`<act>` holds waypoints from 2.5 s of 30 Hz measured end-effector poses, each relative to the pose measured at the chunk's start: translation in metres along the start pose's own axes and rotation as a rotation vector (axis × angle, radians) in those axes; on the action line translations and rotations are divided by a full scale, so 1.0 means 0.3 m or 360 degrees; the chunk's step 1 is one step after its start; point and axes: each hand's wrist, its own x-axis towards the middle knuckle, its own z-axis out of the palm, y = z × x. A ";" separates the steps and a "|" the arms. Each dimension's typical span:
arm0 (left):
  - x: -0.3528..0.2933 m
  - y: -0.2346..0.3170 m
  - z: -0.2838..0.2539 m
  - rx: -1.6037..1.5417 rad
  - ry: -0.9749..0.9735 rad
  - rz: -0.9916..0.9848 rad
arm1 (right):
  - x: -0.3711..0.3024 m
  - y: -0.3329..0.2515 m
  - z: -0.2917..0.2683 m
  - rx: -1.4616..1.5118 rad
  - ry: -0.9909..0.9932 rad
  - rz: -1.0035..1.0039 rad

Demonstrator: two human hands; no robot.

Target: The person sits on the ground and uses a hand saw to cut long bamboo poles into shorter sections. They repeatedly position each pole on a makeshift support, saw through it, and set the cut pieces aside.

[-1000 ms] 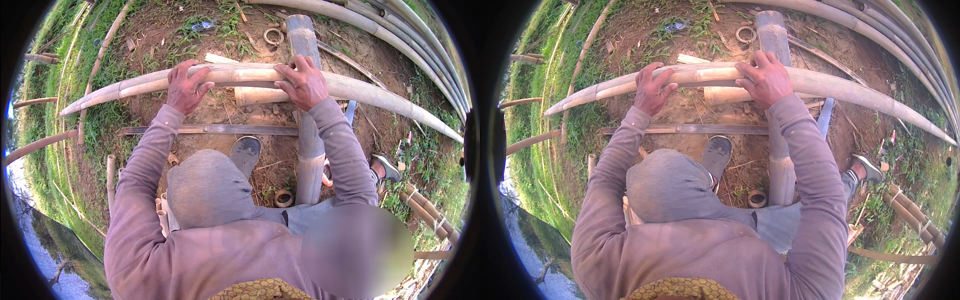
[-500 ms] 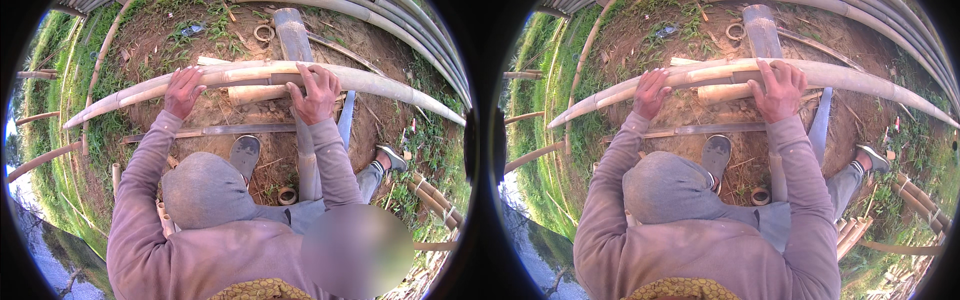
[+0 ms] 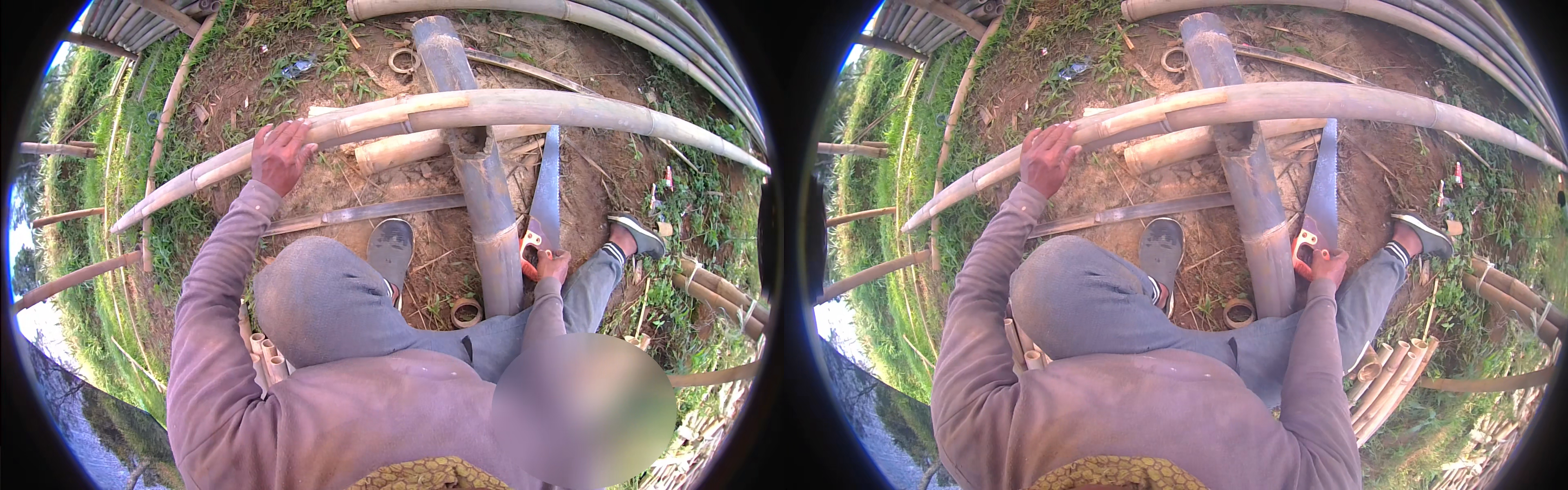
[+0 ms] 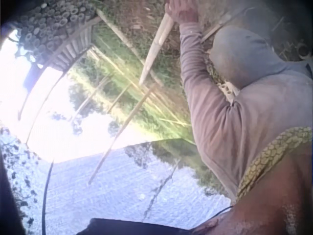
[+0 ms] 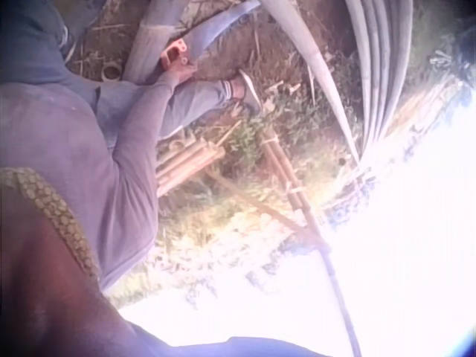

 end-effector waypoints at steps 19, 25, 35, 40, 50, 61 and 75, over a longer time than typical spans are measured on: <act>0.017 0.023 0.007 -0.0104 0.0080 -0.0002 | -0.143 -0.311 -0.071 0.0522 0.0458 -0.1501; 0.038 0.038 0.024 -0.0181 0.0165 -0.0033 | -0.465 -1.016 -0.249 -0.0157 0.0358 -0.2450; 0.082 -0.019 0.103 -0.0235 -0.0156 -0.0043 | -0.390 -1.255 -0.069 -0.0482 0.0353 -0.2788; 0.244 0.122 0.079 -0.0322 -0.0065 0.0088 | -0.242 -1.195 -0.191 -0.0522 0.0273 -0.2671; 0.375 0.211 0.050 -0.0400 -0.0339 -0.0013 | -0.127 -1.179 -0.244 -0.0003 0.0301 -0.2732; 0.186 0.235 -0.090 -0.0462 0.0256 0.0066 | -0.180 -1.095 -0.300 0.0012 0.0160 -0.3121; 0.214 0.197 -0.058 -0.0725 0.0150 0.0097 | -0.208 -1.129 -0.320 -0.0038 0.0043 -0.2946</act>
